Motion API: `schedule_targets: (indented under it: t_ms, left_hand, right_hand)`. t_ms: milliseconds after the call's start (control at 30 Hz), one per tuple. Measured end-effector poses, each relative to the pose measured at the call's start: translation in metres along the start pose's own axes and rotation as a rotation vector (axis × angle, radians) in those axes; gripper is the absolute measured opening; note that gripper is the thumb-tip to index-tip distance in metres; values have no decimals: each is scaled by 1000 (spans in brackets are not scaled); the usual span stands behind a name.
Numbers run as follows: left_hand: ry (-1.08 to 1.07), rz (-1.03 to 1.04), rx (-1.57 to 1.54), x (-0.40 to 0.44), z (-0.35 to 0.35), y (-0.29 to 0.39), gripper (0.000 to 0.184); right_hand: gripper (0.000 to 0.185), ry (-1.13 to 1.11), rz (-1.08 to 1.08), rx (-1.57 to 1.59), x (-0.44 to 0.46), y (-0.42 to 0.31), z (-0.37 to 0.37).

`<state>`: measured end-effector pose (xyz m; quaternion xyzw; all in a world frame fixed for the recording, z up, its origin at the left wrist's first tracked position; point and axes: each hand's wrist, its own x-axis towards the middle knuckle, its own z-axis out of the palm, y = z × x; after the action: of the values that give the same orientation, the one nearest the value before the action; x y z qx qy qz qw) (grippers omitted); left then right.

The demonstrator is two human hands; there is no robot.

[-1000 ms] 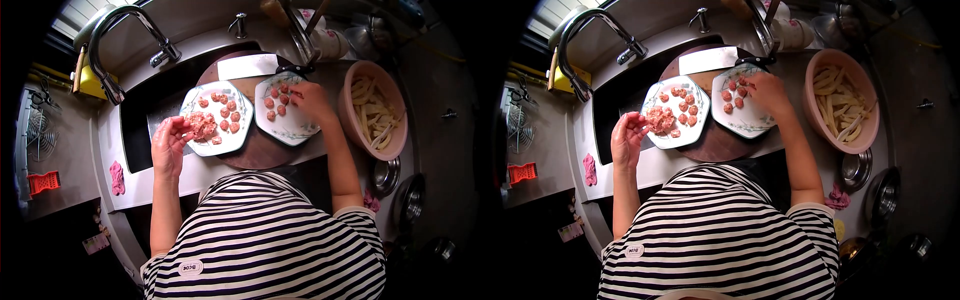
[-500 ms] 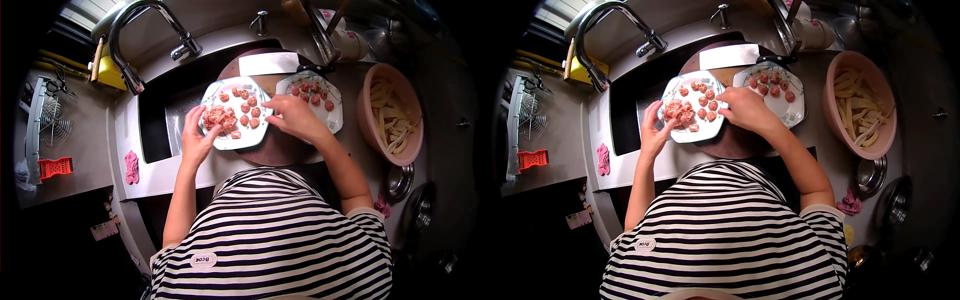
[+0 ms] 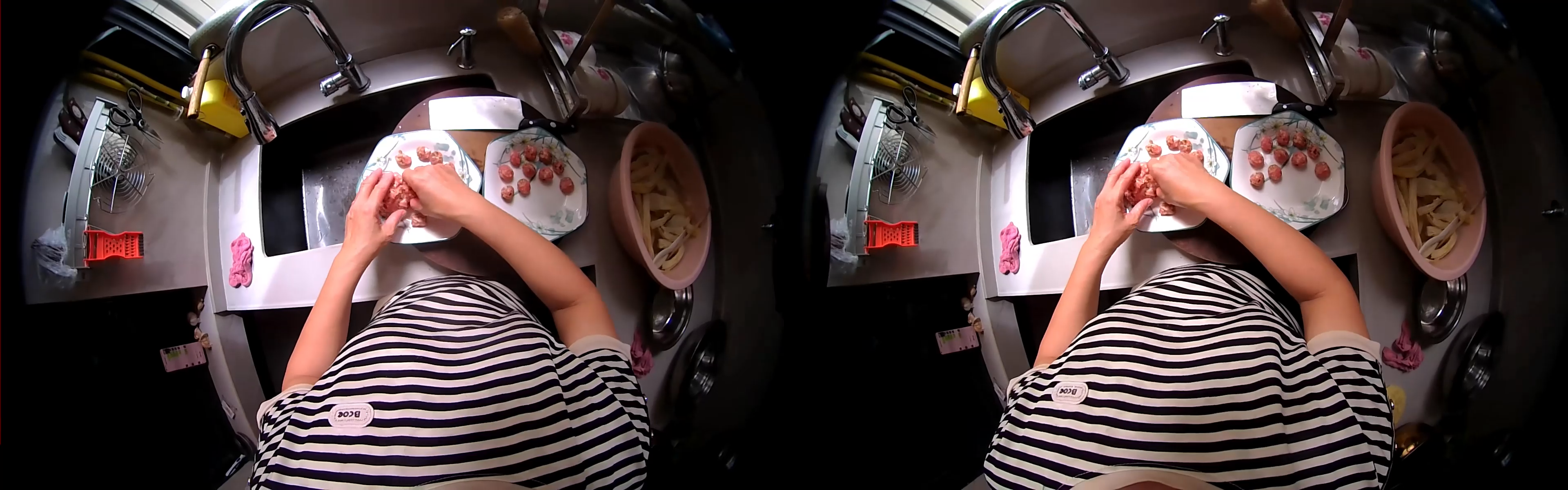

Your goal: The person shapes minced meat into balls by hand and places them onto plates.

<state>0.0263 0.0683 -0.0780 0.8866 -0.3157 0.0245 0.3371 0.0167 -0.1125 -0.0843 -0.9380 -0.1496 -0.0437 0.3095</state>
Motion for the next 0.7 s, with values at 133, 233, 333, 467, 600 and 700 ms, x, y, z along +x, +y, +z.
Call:
schedule_targets:
  t_ms: [133, 233, 333, 467, 600, 700]
  left_hand:
    - [47, 24, 48, 1, 5, -9, 53]
    - [65, -1, 28, 2, 5, -8, 50]
    - [91, -8, 22, 2, 7, -9, 50]
    - [95, -8, 23, 4, 8, -9, 50]
    - [105, -2, 33, 2, 8, -11, 49]
    - [111, -28, 1, 1, 8, -10, 50]
  right_hand:
    - [13, -16, 110, 226, 3, 8, -2]
    - [16, -31, 107, 285, 6, 12, -1]
    - [16, 32, 95, 303, 5, 0, -3]
    - [16, 85, 78, 223, 7, -5, 3]
    - [19, 15, 161, 354, 10, -2, -4]
    - [16, -118, 258, 779, 15, -1, -27]
